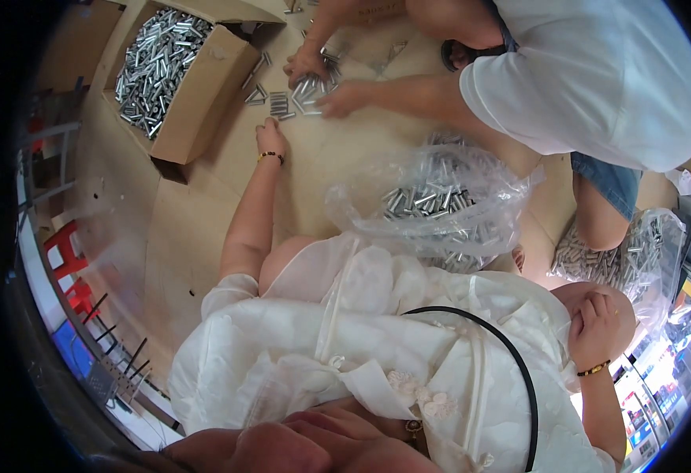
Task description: The person sorts small metal components by hand, gathering them from cardboard boxes and the floor and placing them into a plastic bag.
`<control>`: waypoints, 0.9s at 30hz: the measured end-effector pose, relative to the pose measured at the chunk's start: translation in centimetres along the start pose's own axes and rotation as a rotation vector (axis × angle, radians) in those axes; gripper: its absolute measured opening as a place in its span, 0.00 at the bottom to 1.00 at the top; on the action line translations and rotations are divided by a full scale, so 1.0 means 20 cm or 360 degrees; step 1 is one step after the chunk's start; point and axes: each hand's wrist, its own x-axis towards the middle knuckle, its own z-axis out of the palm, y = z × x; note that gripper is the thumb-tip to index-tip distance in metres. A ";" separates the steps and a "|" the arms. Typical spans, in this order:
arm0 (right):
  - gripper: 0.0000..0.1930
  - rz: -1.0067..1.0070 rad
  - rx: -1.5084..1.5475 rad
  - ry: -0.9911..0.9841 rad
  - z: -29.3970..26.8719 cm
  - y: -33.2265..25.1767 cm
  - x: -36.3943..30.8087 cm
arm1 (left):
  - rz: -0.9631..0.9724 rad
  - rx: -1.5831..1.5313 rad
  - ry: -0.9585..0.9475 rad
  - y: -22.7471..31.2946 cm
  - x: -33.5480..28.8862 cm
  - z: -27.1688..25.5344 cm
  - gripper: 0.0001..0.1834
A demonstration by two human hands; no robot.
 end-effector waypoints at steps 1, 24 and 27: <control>0.03 0.0002 -0.0007 0.0001 -0.01 -0.01 0.00 | 0.0001 -0.0008 -0.0001 0.01 0.04 0.01 0.14; 0.05 0.0086 -0.0068 -0.0149 -0.04 -0.07 0.02 | 0.0823 -0.0105 0.0064 -0.30 0.08 0.02 0.21; 0.05 0.0032 -0.0062 -0.0087 -0.02 -0.07 0.03 | 0.0926 -0.0049 0.0045 -0.19 -0.18 -0.02 0.30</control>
